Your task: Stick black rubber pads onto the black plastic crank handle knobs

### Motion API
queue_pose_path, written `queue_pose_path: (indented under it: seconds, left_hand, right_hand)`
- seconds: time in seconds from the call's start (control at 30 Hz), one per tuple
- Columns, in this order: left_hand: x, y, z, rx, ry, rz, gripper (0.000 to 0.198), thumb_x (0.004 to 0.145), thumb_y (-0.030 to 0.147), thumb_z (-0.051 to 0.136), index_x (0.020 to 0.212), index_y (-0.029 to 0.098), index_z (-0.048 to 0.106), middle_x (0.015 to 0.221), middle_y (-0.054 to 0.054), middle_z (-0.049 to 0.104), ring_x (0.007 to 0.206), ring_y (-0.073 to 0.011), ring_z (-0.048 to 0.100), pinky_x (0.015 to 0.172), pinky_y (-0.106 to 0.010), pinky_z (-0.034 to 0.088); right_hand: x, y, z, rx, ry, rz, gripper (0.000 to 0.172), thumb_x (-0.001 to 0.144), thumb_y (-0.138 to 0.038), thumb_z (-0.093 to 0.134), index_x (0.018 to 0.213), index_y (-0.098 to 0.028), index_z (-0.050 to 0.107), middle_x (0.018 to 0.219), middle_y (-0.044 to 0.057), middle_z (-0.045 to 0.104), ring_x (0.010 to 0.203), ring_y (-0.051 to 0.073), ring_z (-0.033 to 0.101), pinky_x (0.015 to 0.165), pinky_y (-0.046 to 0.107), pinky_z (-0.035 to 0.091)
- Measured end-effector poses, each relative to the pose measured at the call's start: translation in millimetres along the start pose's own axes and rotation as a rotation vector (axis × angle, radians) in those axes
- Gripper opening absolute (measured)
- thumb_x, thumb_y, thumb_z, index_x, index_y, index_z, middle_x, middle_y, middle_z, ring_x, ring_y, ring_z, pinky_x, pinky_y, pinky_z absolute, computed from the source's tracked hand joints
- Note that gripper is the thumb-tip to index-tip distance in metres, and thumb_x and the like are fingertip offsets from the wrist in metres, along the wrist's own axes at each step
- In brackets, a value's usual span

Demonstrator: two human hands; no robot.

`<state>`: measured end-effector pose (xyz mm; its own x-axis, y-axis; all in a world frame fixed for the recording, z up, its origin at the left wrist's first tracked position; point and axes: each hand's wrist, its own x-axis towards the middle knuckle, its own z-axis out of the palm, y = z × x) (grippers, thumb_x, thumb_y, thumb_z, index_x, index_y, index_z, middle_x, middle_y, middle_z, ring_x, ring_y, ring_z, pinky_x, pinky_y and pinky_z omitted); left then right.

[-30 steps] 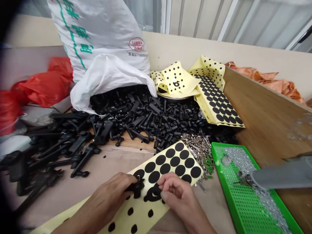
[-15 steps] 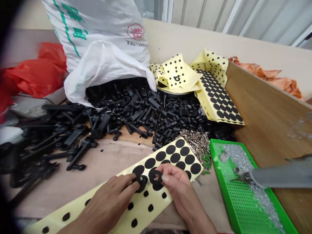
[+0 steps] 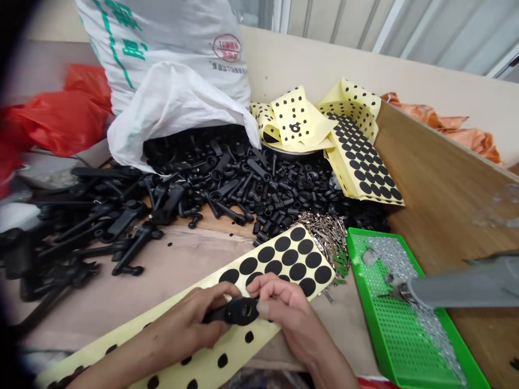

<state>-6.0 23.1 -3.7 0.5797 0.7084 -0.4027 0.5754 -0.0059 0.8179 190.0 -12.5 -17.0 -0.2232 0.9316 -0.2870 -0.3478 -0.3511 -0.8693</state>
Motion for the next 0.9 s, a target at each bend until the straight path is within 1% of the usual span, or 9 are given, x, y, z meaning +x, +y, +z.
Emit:
queue_pose_path:
  seconds: [0.07, 0.13, 0.3, 0.47, 0.7, 0.8, 0.9]
  left_hand:
    - [4, 0, 1.6, -0.14, -0.035, 0.001, 0.033, 0.066, 0.011, 0.044, 0.095, 0.023, 0.055, 0.062, 0.007, 0.052, 0.053, -0.0106, 0.048, 0.048, -0.017, 0.04]
    - [5, -3, 4.2, -0.236, -0.052, 0.009, 0.037, 0.065, 0.01, 0.043, 0.098, 0.021, 0.056, 0.065, 0.006, 0.053, 0.054, -0.0101, 0.047, 0.048, -0.018, 0.042]
    - [6, -8, 7.3, -0.351, -0.061, 0.023, 0.047, 0.064, 0.009, 0.043, 0.108, 0.02, 0.057, 0.074, 0.004, 0.059, 0.053, -0.0085, 0.046, 0.048, -0.018, 0.044]
    - [7, -10, 6.7, -0.33, -0.043, 0.014, 0.048, 0.066, 0.009, 0.043, 0.11, 0.02, 0.059, 0.075, 0.003, 0.06, 0.051, -0.0082, 0.046, 0.049, -0.018, 0.043]
    - [6, -13, 6.2, -0.32, -0.059, 0.03, 0.05, 0.069, 0.009, 0.04, 0.114, 0.021, 0.059, 0.076, 0.002, 0.062, 0.052, -0.0091, 0.047, 0.049, -0.019, 0.042]
    - [5, -10, 3.1, -0.311, -0.069, 0.036, 0.045, 0.071, 0.01, 0.039, 0.11, 0.02, 0.061, 0.074, 0.002, 0.061, 0.05, -0.009, 0.048, 0.05, -0.019, 0.043]
    - [3, -5, -0.3, -0.297, -0.071, 0.059, 0.036, 0.078, 0.015, 0.039, 0.104, 0.02, 0.064, 0.069, 0.003, 0.057, 0.05, -0.0091, 0.049, 0.052, -0.019, 0.043]
  right_hand:
    - [0, 0, 1, 0.006, 0.0, 0.006, 0.017, 0.063, -0.025, 0.071, 0.059, -0.017, 0.057, 0.092, 0.006, 0.058, 0.086, 0.02, 0.049, 0.075, 0.029, 0.037]
    - [1, 0, 2, 0.003, 0.005, 0.015, 0.016, 0.063, -0.025, 0.071, 0.058, -0.016, 0.058, 0.091, 0.005, 0.058, 0.085, 0.019, 0.05, 0.075, 0.028, 0.036]
    - [3, 5, -1, -0.051, 0.02, 0.003, 0.013, 0.065, -0.023, 0.069, 0.06, -0.017, 0.059, 0.092, 0.005, 0.058, 0.083, 0.018, 0.051, 0.071, 0.027, 0.037]
    - [3, 8, -3, -0.097, 0.017, -0.019, 0.013, 0.068, -0.022, 0.069, 0.061, -0.017, 0.059, 0.092, 0.005, 0.059, 0.082, 0.018, 0.051, 0.069, 0.026, 0.038]
    - [3, 9, -4, -0.115, 0.012, -0.028, 0.012, 0.07, -0.021, 0.068, 0.062, -0.017, 0.06, 0.092, 0.004, 0.058, 0.079, 0.016, 0.051, 0.068, 0.024, 0.038]
    - [3, 10, -4, -0.133, 0.004, -0.032, 0.013, 0.07, -0.022, 0.068, 0.063, -0.016, 0.059, 0.093, 0.004, 0.058, 0.08, 0.016, 0.051, 0.068, 0.024, 0.038]
    - [3, 9, -4, -0.159, 0.008, -0.033, 0.014, 0.07, -0.023, 0.069, 0.063, -0.017, 0.059, 0.092, 0.004, 0.058, 0.08, 0.016, 0.05, 0.068, 0.025, 0.038]
